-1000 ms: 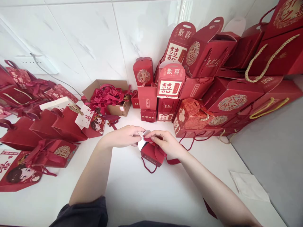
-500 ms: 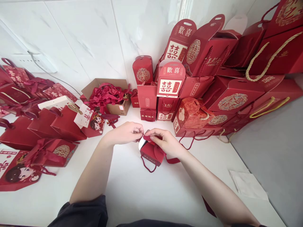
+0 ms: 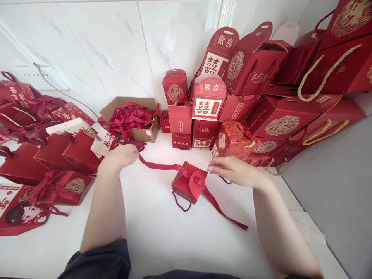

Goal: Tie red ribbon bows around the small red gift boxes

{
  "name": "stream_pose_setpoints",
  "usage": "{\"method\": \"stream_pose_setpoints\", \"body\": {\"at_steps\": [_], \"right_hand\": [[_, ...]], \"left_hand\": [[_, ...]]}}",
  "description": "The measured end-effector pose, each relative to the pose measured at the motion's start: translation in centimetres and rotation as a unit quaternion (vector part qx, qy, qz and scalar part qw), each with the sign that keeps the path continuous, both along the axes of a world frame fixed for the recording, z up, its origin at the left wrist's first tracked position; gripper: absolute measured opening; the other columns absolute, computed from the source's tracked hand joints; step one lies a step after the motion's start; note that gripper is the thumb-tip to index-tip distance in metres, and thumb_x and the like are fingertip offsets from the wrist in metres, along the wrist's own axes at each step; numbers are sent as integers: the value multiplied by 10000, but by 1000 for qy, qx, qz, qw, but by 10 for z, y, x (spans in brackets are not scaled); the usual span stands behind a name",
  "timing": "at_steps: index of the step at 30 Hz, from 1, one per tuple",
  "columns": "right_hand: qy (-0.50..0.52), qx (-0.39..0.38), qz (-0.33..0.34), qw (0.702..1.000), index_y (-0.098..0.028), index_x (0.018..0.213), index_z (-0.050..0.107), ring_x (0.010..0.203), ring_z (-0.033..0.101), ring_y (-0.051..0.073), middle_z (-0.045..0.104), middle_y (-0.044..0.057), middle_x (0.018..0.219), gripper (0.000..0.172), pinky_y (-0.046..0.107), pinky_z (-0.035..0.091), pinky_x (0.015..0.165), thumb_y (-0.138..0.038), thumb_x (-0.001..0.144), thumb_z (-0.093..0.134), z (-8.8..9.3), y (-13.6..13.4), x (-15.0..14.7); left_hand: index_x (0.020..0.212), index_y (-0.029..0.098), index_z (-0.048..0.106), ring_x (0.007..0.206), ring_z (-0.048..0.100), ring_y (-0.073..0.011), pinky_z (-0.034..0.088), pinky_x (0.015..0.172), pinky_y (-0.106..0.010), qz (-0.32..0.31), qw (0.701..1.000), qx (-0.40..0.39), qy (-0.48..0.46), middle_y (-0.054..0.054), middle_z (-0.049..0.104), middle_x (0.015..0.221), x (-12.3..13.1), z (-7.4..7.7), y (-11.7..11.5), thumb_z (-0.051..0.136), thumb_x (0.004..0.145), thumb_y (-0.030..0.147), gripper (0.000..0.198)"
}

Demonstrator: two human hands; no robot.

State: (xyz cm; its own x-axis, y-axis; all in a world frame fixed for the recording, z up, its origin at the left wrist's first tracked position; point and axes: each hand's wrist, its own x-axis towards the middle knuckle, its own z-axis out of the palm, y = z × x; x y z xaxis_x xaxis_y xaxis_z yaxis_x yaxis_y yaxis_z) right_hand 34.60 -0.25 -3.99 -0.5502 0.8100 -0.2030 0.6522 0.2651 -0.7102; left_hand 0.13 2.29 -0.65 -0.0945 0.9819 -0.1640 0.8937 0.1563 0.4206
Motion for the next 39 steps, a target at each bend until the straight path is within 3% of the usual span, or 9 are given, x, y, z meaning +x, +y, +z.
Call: {"method": "stream_pose_setpoints", "body": {"at_steps": [2,5,8,13,19,25,28,35,39], "right_hand": [[-33,-23,30,999,-183,799,661,629,546,155,637,36,747,429,273,377,563,-545,906,459,-5,1,0],[-67,-45,63,995,-174,709,665,605,517,158,602,31,661,500,275,349,550,-620,855,494,-14,3,-5],[-68,-71,72,992,-173,731,693,633,531,167,615,31,672,509,274,362,570,-652,810,540,-22,6,-11],[-6,-175,131,976,-171,833,722,765,581,176,669,18,809,452,255,414,671,-608,731,674,-34,19,-12],[144,-242,143,949,-182,838,609,739,547,119,615,-28,785,342,238,425,712,-485,741,737,-37,22,-11],[234,-273,150,921,-174,940,572,691,542,108,611,-22,760,332,242,422,683,-404,771,744,-45,18,-26],[289,-259,145,910,-162,948,590,667,528,93,595,-24,740,245,227,407,655,-343,825,698,-45,19,-26],[262,-180,107,942,-158,919,638,695,522,98,602,-6,791,202,228,400,637,-350,860,657,-28,22,-3],[318,-145,45,936,-166,887,648,625,517,94,580,-19,720,189,240,419,613,-349,852,674,-21,20,9]], "left_hand": [[897,211,706,966,646,-279,479,764,-296,-54,998,-26,-20,-74,723,983,14,-6,1,630,705,545,392],[1071,255,654,1054,608,-231,451,860,-277,-230,965,-100,-75,-38,660,1189,41,-17,2,576,750,627,497],[1008,226,613,875,615,-188,452,743,-259,-327,927,-161,-88,-34,676,1051,61,-30,2,644,699,630,509],[729,180,577,521,461,-105,338,482,-223,-322,919,-206,-96,22,574,628,65,-36,3,732,609,608,471],[758,186,723,491,454,-103,314,397,-206,-333,897,-250,-149,-13,567,609,51,-20,3,677,702,570,391],[693,183,728,497,495,-105,377,466,-209,-386,868,-260,-171,-12,615,580,46,-27,11,731,689,448,265],[721,178,742,572,580,-127,433,539,-215,-387,859,-271,-198,-45,699,683,41,-30,15,724,708,419,241],[675,172,755,543,612,-160,467,527,-243,-344,865,-313,-187,-72,695,601,18,-27,21,745,693,408,237],[728,184,782,618,632,-165,498,600,-247,-354,866,-290,-201,-85,721,679,3,-20,20,725,732,395,219]]}}
